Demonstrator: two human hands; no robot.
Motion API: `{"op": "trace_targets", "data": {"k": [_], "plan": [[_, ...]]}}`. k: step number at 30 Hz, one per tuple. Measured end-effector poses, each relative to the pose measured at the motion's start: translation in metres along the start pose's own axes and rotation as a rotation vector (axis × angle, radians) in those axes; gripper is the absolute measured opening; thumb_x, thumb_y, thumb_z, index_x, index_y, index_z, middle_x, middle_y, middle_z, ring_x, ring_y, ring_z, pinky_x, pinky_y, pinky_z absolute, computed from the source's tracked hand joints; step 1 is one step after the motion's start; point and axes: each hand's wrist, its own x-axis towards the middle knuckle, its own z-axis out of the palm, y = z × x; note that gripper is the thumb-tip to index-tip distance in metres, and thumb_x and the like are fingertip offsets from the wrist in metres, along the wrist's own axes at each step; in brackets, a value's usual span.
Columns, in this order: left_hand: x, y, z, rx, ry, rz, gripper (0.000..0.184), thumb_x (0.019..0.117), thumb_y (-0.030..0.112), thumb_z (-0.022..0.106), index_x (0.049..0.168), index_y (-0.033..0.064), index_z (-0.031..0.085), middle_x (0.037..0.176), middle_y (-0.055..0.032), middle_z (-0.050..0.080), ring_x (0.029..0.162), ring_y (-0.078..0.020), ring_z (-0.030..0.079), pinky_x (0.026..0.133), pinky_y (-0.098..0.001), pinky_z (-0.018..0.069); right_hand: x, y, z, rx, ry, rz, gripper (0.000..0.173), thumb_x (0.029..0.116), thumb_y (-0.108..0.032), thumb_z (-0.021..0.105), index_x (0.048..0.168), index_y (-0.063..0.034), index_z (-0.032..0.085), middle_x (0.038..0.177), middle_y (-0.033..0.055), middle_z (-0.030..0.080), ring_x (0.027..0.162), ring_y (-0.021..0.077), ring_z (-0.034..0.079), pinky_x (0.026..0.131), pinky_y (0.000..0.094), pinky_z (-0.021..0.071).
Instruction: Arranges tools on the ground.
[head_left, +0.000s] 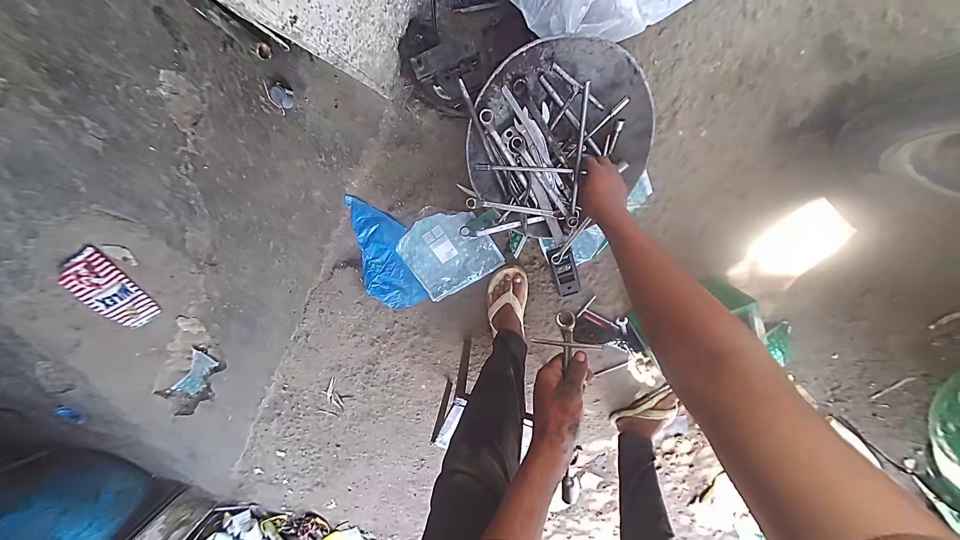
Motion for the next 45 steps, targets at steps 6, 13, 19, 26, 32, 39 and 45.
{"op": "trace_targets", "data": {"k": [6,13,19,26,32,39,45], "plan": [[0.001,0.002,0.003,0.025,-0.016,-0.013,0.034,0.1076,0.029,0.053,0.086,0.0052,0.062,0.057,0.0017,0.041,0.042,-0.0076,0.032,0.038,-0.0227,0.0279,-0.009,0.005,-0.005,0.296,0.146,0.031,0.037,0.0931,-0.01,0.061,0.129,-0.0099,0.068,0.132,0.0176,0.064,0.123,0.0353,0.062,0.103,0.0579,0.0489],[-0.003,-0.001,0.013,0.053,-0.01,-0.065,0.039,0.1058,0.03,0.057,0.076,0.0053,0.059,0.052,0.0014,0.041,0.037,-0.0068,0.029,0.036,-0.0229,0.0262,-0.07,0.031,0.024,0.723,0.108,0.258,0.03,0.1012,-0.02,0.06,0.127,-0.0072,0.066,0.103,0.0126,0.074,0.085,0.0249,0.073,0.078,0.0492,0.06],[-0.002,-0.016,0.02,0.107,0.008,-0.086,0.036,0.1059,0.033,0.057,0.084,0.0054,0.062,0.057,0.0002,0.043,0.04,-0.009,0.032,0.038,-0.0246,0.0294,-0.153,0.069,0.091,0.673,-0.203,0.354,0.031,0.1055,-0.026,0.057,0.125,-0.0038,0.065,0.102,0.0177,0.072,0.085,0.0309,0.071,0.078,0.0528,0.0583],[0.003,-0.052,0.029,0.115,-0.005,0.106,0.027,0.11,0.018,0.039,0.114,0.0012,0.06,0.075,-0.0012,0.052,0.06,-0.01,0.053,0.057,-0.0251,0.0494,-0.216,0.109,0.131,0.181,-0.738,0.139,0.035,0.0935,-0.029,0.068,0.119,-0.0056,0.071,0.119,0.0216,0.07,0.115,0.0386,0.065,0.098,0.0627,0.0491],[-0.002,-0.067,0.042,0.016,-0.022,0.193,0.019,0.1035,0.005,0.053,0.113,-0.0048,0.066,0.092,-0.0099,0.069,0.082,-0.0145,0.068,0.078,-0.0292,0.0579,-0.22,0.131,0.114,0.192,-0.687,0.098,0.033,0.0974,-0.031,0.064,0.119,-0.0067,0.072,0.118,0.02,0.071,0.115,0.0367,0.066,0.101,0.0594,0.0494],[-0.005,-0.101,0.067,-0.052,-0.01,0.182,0.009,0.0983,0.001,0.062,0.103,-0.0063,0.067,0.081,-0.0084,0.068,0.069,-0.0115,0.066,0.068,-0.0252,0.0579,-0.21,0.161,0.056,0.219,-0.546,0.148,0.026,0.1014,-0.025,0.061,0.114,-0.005,0.071,0.106,0.0217,0.071,0.103,0.0406,0.068,0.09,0.0654,0.0507],[-0.005,-0.129,0.076,-0.031,0.045,0.035,0.023,0.1022,0.023,0.064,0.091,0.003,0.062,0.061,0.0006,0.045,0.043,-0.007,0.036,0.04,-0.0217,0.0344,-0.224,0.18,0.041,0.29,-0.5,0.192,0.027,0.1022,-0.028,0.062,0.115,-0.0063,0.072,0.105,0.0179,0.073,0.101,0.0366,0.069,0.092,0.0613,0.0519]]}}
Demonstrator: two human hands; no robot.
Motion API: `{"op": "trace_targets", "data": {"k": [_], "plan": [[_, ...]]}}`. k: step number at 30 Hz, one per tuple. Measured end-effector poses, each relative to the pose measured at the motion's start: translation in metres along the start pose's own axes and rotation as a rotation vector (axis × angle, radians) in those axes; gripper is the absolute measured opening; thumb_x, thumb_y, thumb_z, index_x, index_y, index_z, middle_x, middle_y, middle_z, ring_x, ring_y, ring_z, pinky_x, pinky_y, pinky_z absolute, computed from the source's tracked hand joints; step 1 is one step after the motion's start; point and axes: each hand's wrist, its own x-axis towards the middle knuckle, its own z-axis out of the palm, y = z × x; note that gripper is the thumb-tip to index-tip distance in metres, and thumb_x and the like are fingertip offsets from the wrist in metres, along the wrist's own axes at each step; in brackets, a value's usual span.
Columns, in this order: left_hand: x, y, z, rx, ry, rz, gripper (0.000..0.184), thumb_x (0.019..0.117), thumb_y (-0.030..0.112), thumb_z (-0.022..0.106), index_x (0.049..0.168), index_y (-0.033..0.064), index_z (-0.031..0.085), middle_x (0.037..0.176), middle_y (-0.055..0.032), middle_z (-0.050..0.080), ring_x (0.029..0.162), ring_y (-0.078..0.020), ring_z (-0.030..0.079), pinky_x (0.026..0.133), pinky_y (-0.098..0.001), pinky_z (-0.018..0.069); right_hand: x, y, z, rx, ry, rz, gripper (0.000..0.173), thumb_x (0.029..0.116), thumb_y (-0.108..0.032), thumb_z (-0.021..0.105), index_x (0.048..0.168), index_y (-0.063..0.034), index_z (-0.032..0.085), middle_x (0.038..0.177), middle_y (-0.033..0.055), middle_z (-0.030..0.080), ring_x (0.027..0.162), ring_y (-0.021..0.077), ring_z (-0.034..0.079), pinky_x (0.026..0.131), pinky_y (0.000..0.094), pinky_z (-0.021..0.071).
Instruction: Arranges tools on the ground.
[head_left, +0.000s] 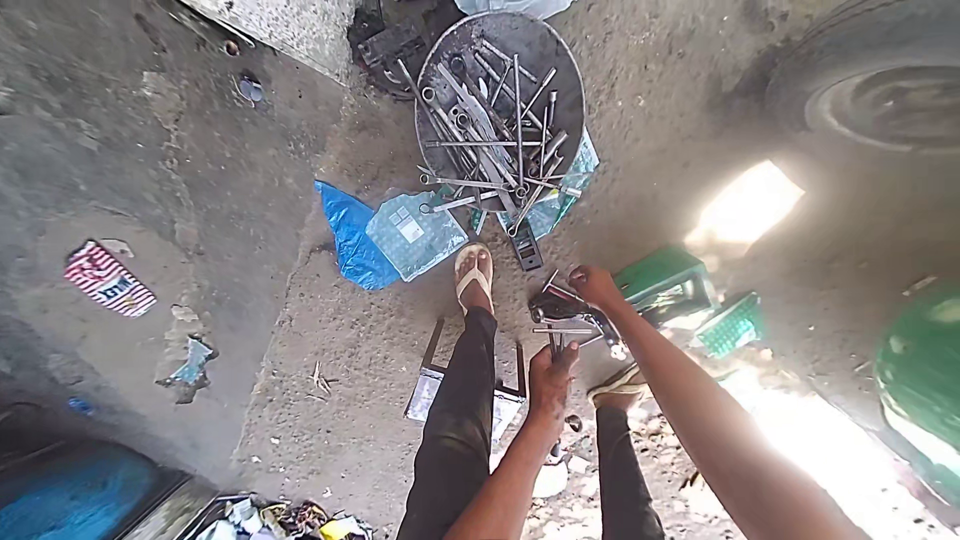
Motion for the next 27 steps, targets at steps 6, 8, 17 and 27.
{"op": "trace_targets", "data": {"k": [6,8,17,27], "plan": [[0.001,0.027,-0.009,-0.072,0.096,0.023,0.034,0.1109,0.026,0.044,0.095,0.0013,0.062,0.056,0.0034,0.04,0.042,-0.0063,0.038,0.041,-0.0205,0.0376,0.021,-0.033,0.025,0.011,-0.01,-0.077,0.031,0.1014,-0.033,0.062,0.117,-0.0071,0.071,0.108,0.0162,0.073,0.103,0.0343,0.07,0.094,0.0589,0.0525],[0.0,0.038,-0.011,-0.139,0.132,0.031,0.035,0.1116,0.025,0.041,0.096,0.0011,0.061,0.057,0.0027,0.041,0.043,-0.0067,0.039,0.041,-0.0206,0.0387,0.032,-0.071,0.036,0.081,0.023,-0.192,0.032,0.1011,-0.032,0.065,0.121,-0.0077,0.07,0.104,0.0157,0.073,0.094,0.0333,0.071,0.087,0.0588,0.0555],[0.01,0.115,-0.059,-0.254,0.302,0.004,0.039,0.1118,0.032,0.039,0.091,0.0058,0.059,0.057,0.0035,0.038,0.04,-0.0065,0.034,0.038,-0.0202,0.0334,0.11,-0.287,0.062,-0.012,0.069,-0.543,0.063,0.0965,-0.027,0.071,0.154,-0.023,0.047,0.105,0.0161,0.072,0.093,0.0359,0.07,0.085,0.0607,0.0563],[0.012,0.152,-0.07,-0.291,0.253,-0.006,0.039,0.1113,0.032,0.042,0.088,0.0064,0.06,0.056,0.003,0.037,0.04,-0.0075,0.033,0.037,-0.0211,0.0306,0.099,-0.344,0.061,-0.141,0.199,-0.322,0.027,0.1062,-0.022,0.05,0.114,-0.0041,0.068,0.108,0.0215,0.07,0.104,0.0399,0.069,0.086,0.0593,0.0562]]}}
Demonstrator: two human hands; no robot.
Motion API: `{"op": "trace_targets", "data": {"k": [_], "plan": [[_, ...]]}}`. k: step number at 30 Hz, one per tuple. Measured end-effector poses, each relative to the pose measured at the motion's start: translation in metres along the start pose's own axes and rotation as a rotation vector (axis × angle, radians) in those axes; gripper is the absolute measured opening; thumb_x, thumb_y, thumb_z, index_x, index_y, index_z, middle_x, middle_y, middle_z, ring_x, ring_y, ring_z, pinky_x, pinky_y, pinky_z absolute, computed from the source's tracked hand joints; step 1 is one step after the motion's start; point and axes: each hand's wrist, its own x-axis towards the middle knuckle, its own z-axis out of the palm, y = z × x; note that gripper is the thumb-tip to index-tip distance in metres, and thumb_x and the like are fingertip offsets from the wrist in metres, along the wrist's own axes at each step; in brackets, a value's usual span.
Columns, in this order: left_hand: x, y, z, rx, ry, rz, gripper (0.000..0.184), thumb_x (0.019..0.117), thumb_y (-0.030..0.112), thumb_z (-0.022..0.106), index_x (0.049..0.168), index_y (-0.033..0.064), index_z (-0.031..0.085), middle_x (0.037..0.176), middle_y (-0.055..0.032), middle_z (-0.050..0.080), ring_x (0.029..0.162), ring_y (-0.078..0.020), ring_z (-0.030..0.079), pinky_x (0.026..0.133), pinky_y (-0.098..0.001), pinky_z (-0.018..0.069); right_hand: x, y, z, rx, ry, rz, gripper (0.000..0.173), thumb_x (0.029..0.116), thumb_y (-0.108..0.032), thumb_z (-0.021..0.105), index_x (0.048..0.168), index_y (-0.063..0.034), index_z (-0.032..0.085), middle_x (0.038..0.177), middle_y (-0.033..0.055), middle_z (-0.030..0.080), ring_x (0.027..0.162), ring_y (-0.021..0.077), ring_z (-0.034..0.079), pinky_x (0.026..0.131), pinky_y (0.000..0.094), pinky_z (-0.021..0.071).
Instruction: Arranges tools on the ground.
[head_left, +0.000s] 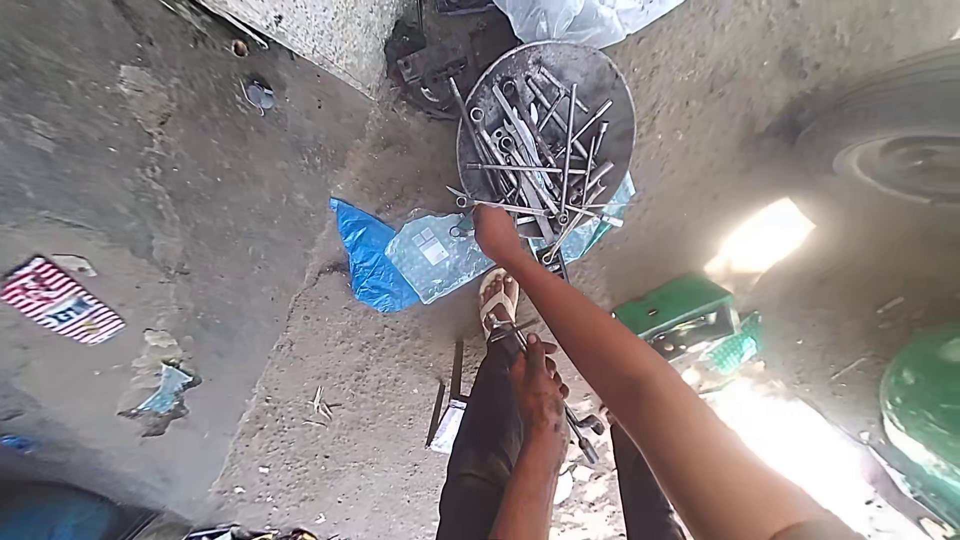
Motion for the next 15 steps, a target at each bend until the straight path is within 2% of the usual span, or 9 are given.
{"op": "trace_targets", "data": {"k": [1,3,5,6,8,10,13,14,15], "plan": [[0.001,0.0,0.0,-0.01,-0.004,0.004,0.038,0.1112,0.031,0.042,0.09,0.0061,0.06,0.056,0.0036,0.036,0.04,-0.0067,0.032,0.037,-0.0204,0.0302,-0.006,0.004,-0.008,0.066,0.046,-0.005,0.027,0.1063,-0.022,0.051,0.113,-0.0041,0.069,0.106,0.0205,0.071,0.103,0.0386,0.069,0.088,0.0588,0.0558],[0.001,-0.005,0.0,-0.039,-0.007,0.002,0.034,0.1109,0.028,0.044,0.092,0.0051,0.061,0.056,0.0042,0.036,0.039,-0.0056,0.032,0.036,-0.0193,0.0312,-0.026,0.017,-0.029,0.225,0.154,-0.03,0.026,0.1051,-0.023,0.055,0.109,-0.0059,0.073,0.095,0.0145,0.074,0.09,0.031,0.072,0.084,0.0545,0.0564],[-0.001,-0.013,0.0,-0.065,-0.008,-0.032,0.033,0.1108,0.027,0.044,0.094,0.0041,0.061,0.055,0.0044,0.036,0.038,-0.0055,0.032,0.035,-0.0191,0.0319,-0.053,0.034,-0.053,0.454,0.2,-0.041,0.025,0.1044,-0.026,0.057,0.106,-0.0087,0.075,0.083,0.0057,0.073,0.071,0.019,0.069,0.07,0.0443,0.0578],[-0.001,-0.016,0.001,-0.079,-0.015,-0.049,0.033,0.111,0.027,0.043,0.095,0.0042,0.062,0.055,0.0046,0.036,0.038,-0.0055,0.033,0.035,-0.019,0.0324,-0.068,0.041,-0.066,0.589,0.197,-0.072,0.024,0.1045,-0.024,0.057,0.105,-0.0076,0.074,0.079,0.0044,0.072,0.066,0.016,0.067,0.064,0.0398,0.0564],[0.001,-0.023,0.0,-0.128,-0.033,-0.082,0.034,0.1111,0.028,0.042,0.097,0.0044,0.063,0.056,0.0045,0.038,0.038,-0.0056,0.035,0.035,-0.0189,0.0338,-0.104,0.043,-0.088,0.837,0.136,-0.19,0.023,0.105,-0.019,0.057,0.103,-0.0018,0.072,0.075,0.0058,0.069,0.061,0.014,0.062,0.058,0.0332,0.0532],[0.001,-0.032,-0.002,-0.192,-0.063,-0.12,0.035,0.1113,0.029,0.04,0.098,0.0055,0.062,0.057,0.0042,0.041,0.038,-0.0062,0.037,0.035,-0.0193,0.0361,-0.156,0.041,-0.107,0.987,0.047,-0.315,0.023,0.103,-0.015,0.056,0.095,0.0009,0.07,0.068,0.0057,0.064,0.056,0.0123,0.057,0.052,0.0291,0.0491],[-0.002,-0.04,0.001,-0.36,-0.167,-0.087,0.046,0.112,0.036,0.03,0.087,0.0091,0.058,0.056,0.0039,0.046,0.039,-0.0056,0.042,0.037,-0.0198,0.0388,-0.245,0.041,-0.129,1.075,-0.092,-0.432,0.027,0.0997,-0.021,0.061,0.079,-0.0048,0.067,0.061,-0.0035,0.056,0.054,0.0039,0.052,0.052,0.0234,0.0452],[-0.003,-0.043,-0.001,-0.446,-0.272,-0.045,0.054,0.1116,0.042,0.025,0.084,0.0106,0.059,0.059,0.0025,0.053,0.045,-0.0056,0.049,0.042,-0.0204,0.0434,-0.272,0.046,-0.132,1.085,-0.118,-0.494,0.032,0.101,-0.025,0.064,0.076,-0.0055,0.065,0.06,-0.0051,0.053,0.053,0.0013,0.049,0.051,0.0211,0.0429],[-0.004,-0.047,-0.006,-0.525,-0.403,-0.033,0.063,0.1094,0.053,0.023,0.088,0.0102,0.065,0.068,-0.0002,0.063,0.055,-0.0066,0.059,0.051,-0.0213,0.051,-0.298,0.053,-0.133,1.086,-0.132,-0.552,0.038,0.1017,-0.028,0.064,0.072,-0.0056,0.06,0.058,-0.0047,0.05,0.052,0.0006,0.045,0.05,0.0204,0.038]]}}
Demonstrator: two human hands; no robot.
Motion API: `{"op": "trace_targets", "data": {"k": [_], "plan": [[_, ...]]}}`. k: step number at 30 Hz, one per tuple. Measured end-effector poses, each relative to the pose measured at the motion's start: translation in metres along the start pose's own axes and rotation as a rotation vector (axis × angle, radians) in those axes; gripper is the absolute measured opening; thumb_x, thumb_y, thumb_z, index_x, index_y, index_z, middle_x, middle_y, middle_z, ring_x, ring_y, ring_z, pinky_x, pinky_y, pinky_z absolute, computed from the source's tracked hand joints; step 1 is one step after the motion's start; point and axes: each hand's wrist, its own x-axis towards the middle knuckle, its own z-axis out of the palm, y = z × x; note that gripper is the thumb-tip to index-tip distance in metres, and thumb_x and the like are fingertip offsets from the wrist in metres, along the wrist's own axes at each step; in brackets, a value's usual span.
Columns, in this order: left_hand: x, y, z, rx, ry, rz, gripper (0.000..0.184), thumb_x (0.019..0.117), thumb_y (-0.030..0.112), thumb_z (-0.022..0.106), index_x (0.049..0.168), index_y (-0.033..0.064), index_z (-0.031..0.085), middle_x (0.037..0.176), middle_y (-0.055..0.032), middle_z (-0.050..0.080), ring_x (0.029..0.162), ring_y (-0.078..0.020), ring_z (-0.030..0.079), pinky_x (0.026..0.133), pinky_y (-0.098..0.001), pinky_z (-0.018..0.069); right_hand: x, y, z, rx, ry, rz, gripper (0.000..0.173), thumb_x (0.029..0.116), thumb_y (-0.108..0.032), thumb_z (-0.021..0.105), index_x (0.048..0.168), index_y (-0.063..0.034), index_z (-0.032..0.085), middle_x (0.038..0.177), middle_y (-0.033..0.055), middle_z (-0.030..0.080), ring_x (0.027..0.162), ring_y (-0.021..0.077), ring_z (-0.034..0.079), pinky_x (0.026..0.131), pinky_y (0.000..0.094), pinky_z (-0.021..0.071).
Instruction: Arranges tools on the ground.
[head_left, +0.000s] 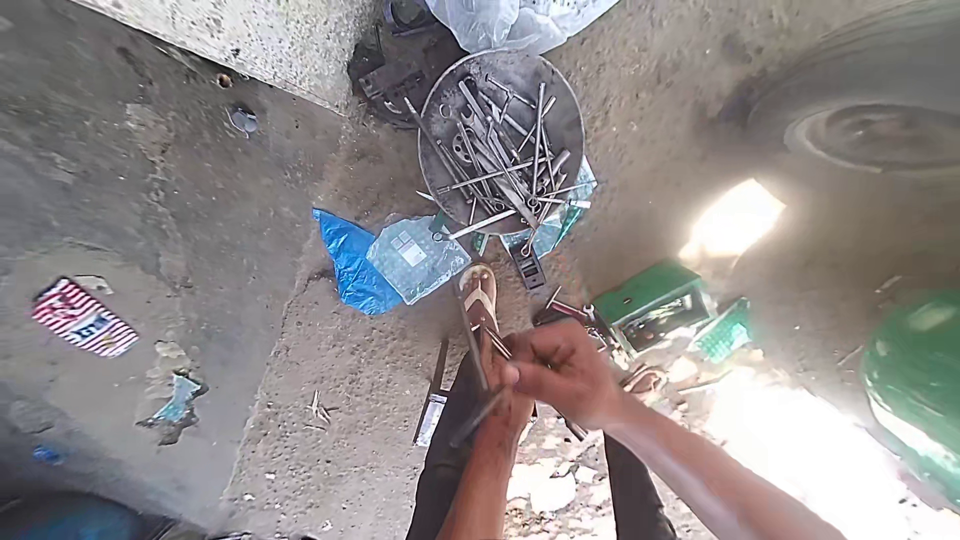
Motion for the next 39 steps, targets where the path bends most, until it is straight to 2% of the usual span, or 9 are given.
{"op": "trace_targets", "data": {"k": [4,9,12,15,21,27,30,35,39], "plan": [[-0.004,-0.013,-0.009,-0.065,-0.312,-0.23,0.092,0.0876,0.088,0.021,0.114,0.0101,0.062,0.085,-0.0025,0.063,0.062,-0.0116,0.057,0.052,-0.0243,0.0466,-0.086,-0.004,-0.019,-0.105,-0.045,-0.032,0.048,0.1007,-0.033,0.067,0.063,-0.008,0.049,0.055,-0.0023,0.041,0.051,0.0031,0.038,0.049,0.0213,0.0295],[-0.004,-0.039,-0.013,0.072,-0.385,-0.146,0.095,0.0708,0.099,0.038,0.102,0.015,0.07,0.076,0.0015,0.06,0.062,-0.0119,0.056,0.057,-0.0284,0.0469,-0.137,0.018,-0.07,-0.214,-0.081,0.154,0.049,0.0981,-0.036,0.071,0.061,-0.0119,0.049,0.057,-0.0048,0.042,0.051,0.0019,0.038,0.048,0.021,0.0278],[-0.005,-0.047,-0.019,0.088,-0.338,-0.101,0.064,0.086,0.069,0.064,0.111,0.0098,0.067,0.074,0.0008,0.059,0.061,-0.0126,0.058,0.059,-0.0295,0.0515,-0.13,0.015,-0.087,-0.248,-0.285,0.306,0.039,0.0987,-0.04,0.069,0.072,-0.011,0.064,0.06,-0.005,0.052,0.051,0.0019,0.043,0.046,0.022,0.0334],[-0.006,-0.043,-0.012,0.161,-0.031,-0.001,0.029,0.1094,0.027,0.043,0.089,0.0098,0.055,0.053,0.0058,0.043,0.04,-0.006,0.045,0.042,-0.0211,0.0456,-0.079,0.013,-0.102,-0.26,-0.405,0.374,0.03,0.0985,-0.038,0.067,0.093,-0.0093,0.076,0.073,-0.0054,0.068,0.062,0.0005,0.059,0.057,0.0226,0.0512],[0.011,-0.007,-0.01,0.218,0.172,0.192,0.035,0.1117,0.025,0.04,0.083,0.0081,0.052,0.051,0.0034,0.038,0.038,-0.0088,0.041,0.041,-0.025,0.0452,0.125,0.103,-0.142,-0.596,0.305,0.356,0.026,0.1005,-0.03,0.065,0.113,-0.0071,0.071,0.081,0.0069,0.069,0.067,0.0175,0.062,0.065,0.0407,0.0527],[0.018,0.021,0.006,0.419,0.192,0.2,0.021,0.106,0.012,0.052,0.087,0.0028,0.057,0.052,0.0017,0.039,0.039,-0.0079,0.039,0.04,-0.0237,0.0421,0.275,0.17,-0.144,-0.966,0.536,0.554,0.045,0.0912,-0.031,0.072,0.133,-0.0153,0.063,0.118,0.0203,0.07,0.108,0.0421,0.068,0.085,0.0673,0.0532],[0.021,0.035,0.012,0.435,0.2,0.134,0.021,0.1057,0.014,0.054,0.089,0.0023,0.058,0.052,0.0026,0.037,0.039,-0.0069,0.038,0.04,-0.0226,0.0404,0.294,0.173,-0.141,-0.92,0.558,0.534,0.024,0.0915,-0.022,0.069,0.112,-0.0084,0.071,0.111,0.0182,0.071,0.106,0.0378,0.068,0.086,0.0642,0.0525],[0.018,0.039,0.015,0.409,0.209,0.105,0.021,0.106,0.014,0.054,0.091,0.0005,0.06,0.052,0.0031,0.037,0.039,-0.0065,0.037,0.04,-0.0216,0.0399,0.235,0.152,-0.135,-0.636,0.559,0.26,0.023,0.0966,-0.017,0.067,0.116,-0.0059,0.067,0.087,0.0085,0.07,0.07,0.0188,0.065,0.067,0.0408,0.0555],[0.014,0.03,0.01,0.384,0.207,0.111,0.022,0.1068,0.015,0.053,0.091,0.0011,0.059,0.051,0.0031,0.037,0.038,-0.0069,0.037,0.039,-0.0219,0.0403,0.15,0.147,-0.126,-0.196,0.514,0.0,0.026,0.1024,-0.005,0.057,0.128,0.0004,0.054,0.098,0.0117,0.074,0.08,0.0234,0.075,0.071,0.04,0.0653]]}}
